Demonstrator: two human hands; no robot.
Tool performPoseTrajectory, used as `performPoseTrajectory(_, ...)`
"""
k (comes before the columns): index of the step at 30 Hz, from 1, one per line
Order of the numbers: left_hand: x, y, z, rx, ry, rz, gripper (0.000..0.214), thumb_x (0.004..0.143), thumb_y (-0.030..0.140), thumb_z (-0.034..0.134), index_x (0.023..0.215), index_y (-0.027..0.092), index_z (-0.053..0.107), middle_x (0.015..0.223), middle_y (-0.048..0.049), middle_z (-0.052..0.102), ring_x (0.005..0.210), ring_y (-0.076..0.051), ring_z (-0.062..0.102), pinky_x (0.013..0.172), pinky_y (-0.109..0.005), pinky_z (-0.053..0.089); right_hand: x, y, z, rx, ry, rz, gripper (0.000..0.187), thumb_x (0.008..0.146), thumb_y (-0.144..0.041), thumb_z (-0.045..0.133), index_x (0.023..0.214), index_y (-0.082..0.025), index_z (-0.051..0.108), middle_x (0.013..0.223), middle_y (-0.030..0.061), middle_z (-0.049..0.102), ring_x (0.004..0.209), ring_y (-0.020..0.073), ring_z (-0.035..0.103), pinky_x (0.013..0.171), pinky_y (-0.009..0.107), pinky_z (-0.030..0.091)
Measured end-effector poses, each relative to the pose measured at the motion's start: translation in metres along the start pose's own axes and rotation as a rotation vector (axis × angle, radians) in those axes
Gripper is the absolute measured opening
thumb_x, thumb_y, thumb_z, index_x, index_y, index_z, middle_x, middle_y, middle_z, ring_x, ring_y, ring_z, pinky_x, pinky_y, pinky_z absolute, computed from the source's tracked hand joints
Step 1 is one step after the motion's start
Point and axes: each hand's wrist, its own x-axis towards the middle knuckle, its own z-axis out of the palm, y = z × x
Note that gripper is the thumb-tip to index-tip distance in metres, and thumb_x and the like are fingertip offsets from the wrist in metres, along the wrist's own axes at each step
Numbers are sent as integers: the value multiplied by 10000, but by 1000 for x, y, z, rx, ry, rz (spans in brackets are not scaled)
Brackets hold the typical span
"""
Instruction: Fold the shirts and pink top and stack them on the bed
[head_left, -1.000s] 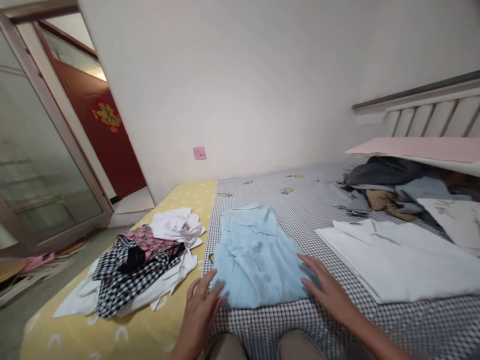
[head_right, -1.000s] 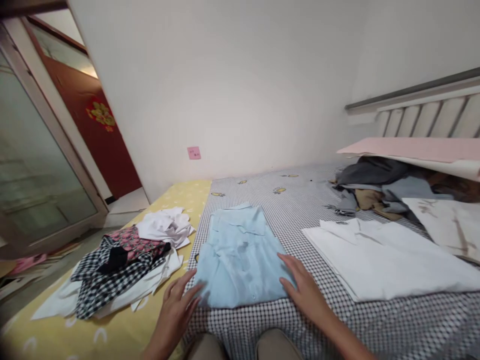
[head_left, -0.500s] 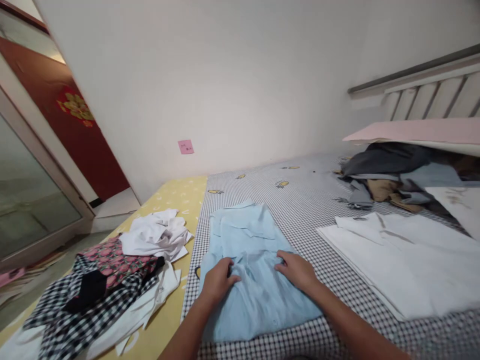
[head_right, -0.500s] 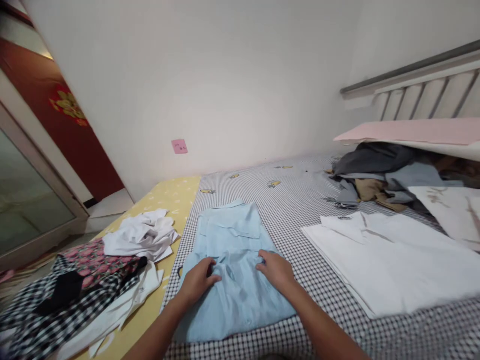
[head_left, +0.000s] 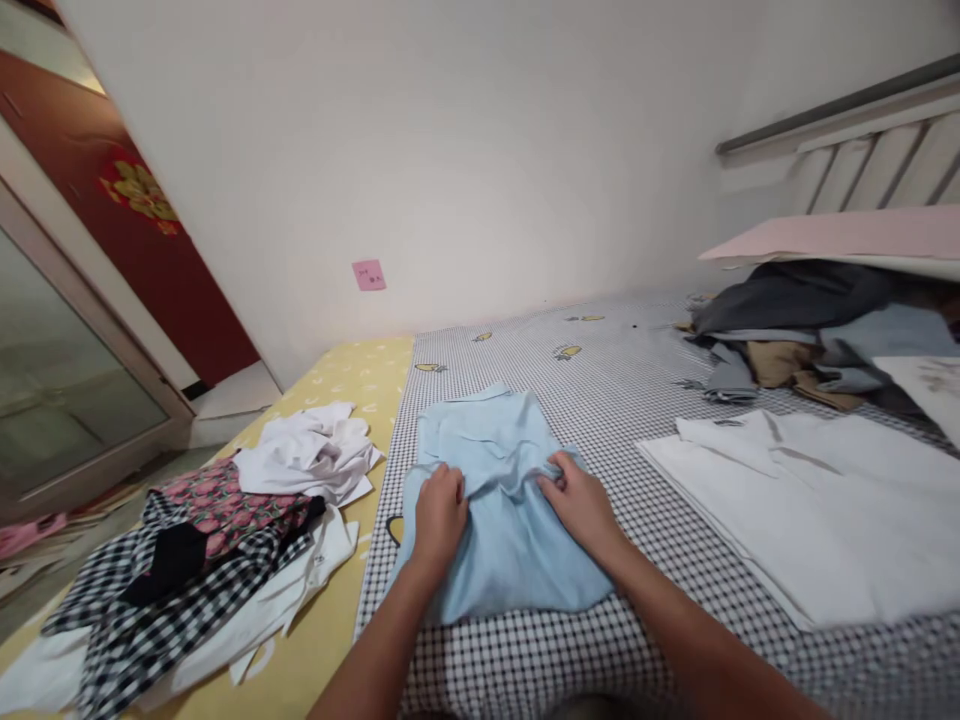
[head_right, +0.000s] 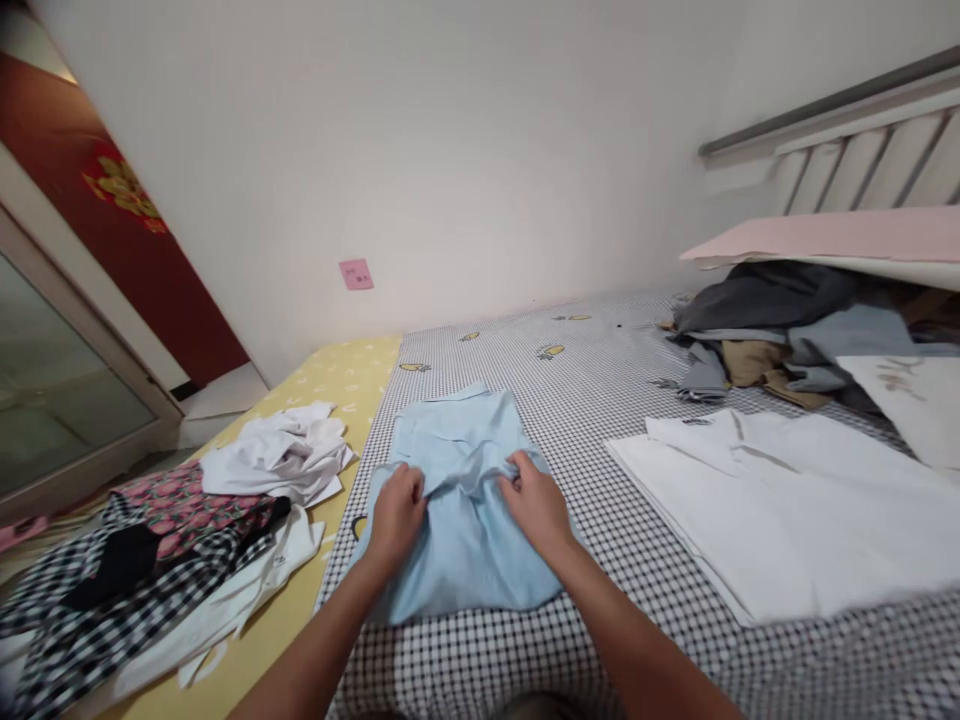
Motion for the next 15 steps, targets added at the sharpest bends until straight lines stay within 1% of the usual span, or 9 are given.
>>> performPoseTrajectory(1,9,1,2,-25,-24,-16,189,802,105,511,948,207,575,1109,-116,634,1082,-279,564,922,-417,405,8,1,4,-21,-54,33,420,860,-298,574,1273,-220,559,717,-19,623,694,208,623,641,289,392)
performPoseTrajectory(2,15,0,5,-57,-64,-26,301,778,140,594,1072,202,582,1170,-126,642,1116,-291,575,940,-429,420,14,4,8,-30,-118,60,593,831,-259,599,1406,-205,465,764,-15,633,719,206,628,664,291,411)
performPoseTrajectory(4,18,-6,7,-139,-160,-30,637,697,167,717,1300,205,515,1232,-128,666,1127,-281,618,955,-414,459,18,14,12,18,-232,80,826,782,-219,633,1536,-176,299,901,13,653,759,192,634,736,307,456)
performPoseTrajectory(5,16,-11,6,-178,-203,-28,731,701,180,719,1382,205,456,1232,-124,683,1100,-257,647,949,-391,481,18,20,12,76,-269,82,866,778,-226,635,1557,-175,259,995,37,655,763,180,634,770,319,475)
performPoseTrajectory(7,3,-25,-4,-289,-222,-31,722,796,254,628,1464,190,362,1212,-117,707,1032,-206,688,931,-351,512,11,31,5,222,-303,81,871,799,-272,611,1575,-204,222,1191,87,626,744,156,634,796,343,506)
performPoseTrajectory(8,-6,-34,-12,-356,-179,-38,667,842,307,563,1464,181,357,1204,-117,711,1015,-194,696,933,-346,518,6,36,-2,285,-303,74,857,811,-298,594,1577,-227,217,1260,100,605,725,146,634,794,353,519)
performPoseTrajectory(10,-27,-58,-33,-435,2,-84,557,880,441,467,1371,180,466,1207,-119,707,1036,-202,692,968,-362,511,-5,44,-19,327,-252,34,783,825,-346,565,1552,-260,289,1290,98,613,712,150,643,796,374,536)
performPoseTrajectory(13,-56,-97,-66,-301,276,-248,534,826,601,406,1084,187,622,1174,-139,702,1079,-262,664,994,-410,492,-19,50,-40,206,-78,-84,550,842,-419,525,1371,-271,554,1186,80,685,795,204,673,827,415,546)
performPoseTrajectory(15,-69,-115,-78,-194,311,-365,551,793,632,387,990,177,626,1065,-161,715,988,-297,677,915,-441,519,-24,53,-45,128,21,-154,448,854,-467,515,1227,-267,660,1160,88,703,902,248,684,872,444,545)
